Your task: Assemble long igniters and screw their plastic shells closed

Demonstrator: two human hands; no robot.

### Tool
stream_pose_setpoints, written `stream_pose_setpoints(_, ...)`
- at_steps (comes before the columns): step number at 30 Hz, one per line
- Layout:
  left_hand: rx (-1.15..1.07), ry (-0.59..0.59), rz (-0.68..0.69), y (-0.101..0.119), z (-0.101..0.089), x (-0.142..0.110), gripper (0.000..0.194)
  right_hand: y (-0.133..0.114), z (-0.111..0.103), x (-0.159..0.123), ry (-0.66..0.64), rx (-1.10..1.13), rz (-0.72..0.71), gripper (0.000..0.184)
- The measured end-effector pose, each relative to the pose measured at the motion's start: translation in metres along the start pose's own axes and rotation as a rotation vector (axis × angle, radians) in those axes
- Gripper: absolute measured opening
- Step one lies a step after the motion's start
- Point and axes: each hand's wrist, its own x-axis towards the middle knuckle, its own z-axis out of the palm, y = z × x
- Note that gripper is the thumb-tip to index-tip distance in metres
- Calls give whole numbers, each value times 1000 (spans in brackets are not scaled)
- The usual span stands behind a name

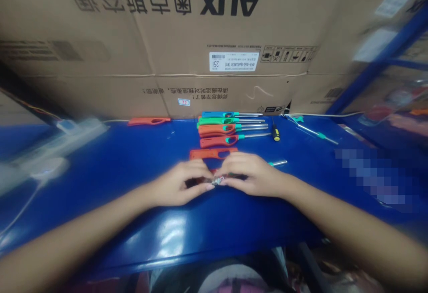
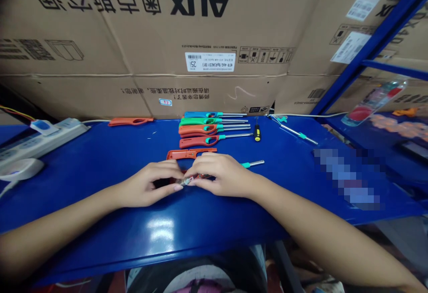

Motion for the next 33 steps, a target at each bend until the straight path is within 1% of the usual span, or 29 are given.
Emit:
stream_pose_setpoints(2,-16,2,-1,1,0,0,17,1,-4,-1,-31,-7,21,10)
stream_pose_setpoints(5,-46,20,-16,1,-1,1,17,1,-11,-3,-143,-42,116,12)
stream_pose_setpoints(8,-47,42,-47,1,-1,1,15,1,-16,-5,-240,-134,195,12)
stream_pose_setpoints(10,-30,58,-70,1,0,1,15,3,-17,-5,-279,-188,227,10)
stream_pose_setpoints(12,-12,73,-93,-1,1,1,15,4,-15,-5,-299,-184,256,9)
stream_pose_setpoints(15,11,85,-122,-3,3,1,16,6,-12,-3,-271,-115,280,10)
stream_pose_setpoints(18,33,93,-136,-4,2,1,16,7,-9,-2,-224,-68,278,6)
stream_pose_setpoints(20,46,104,-143,-4,2,1,15,6,-8,-2,-185,-30,301,4)
stream_pose_setpoints(28,51,157,-178,-7,3,1,14,9,-3,1,-76,221,576,6)
stream_pose_setpoints(30,55,155,-184,-8,3,1,14,11,-2,1,-73,252,616,6)
stream_pose_setpoints(33,57,143,-178,-8,3,1,15,12,-2,1,-80,261,613,6)
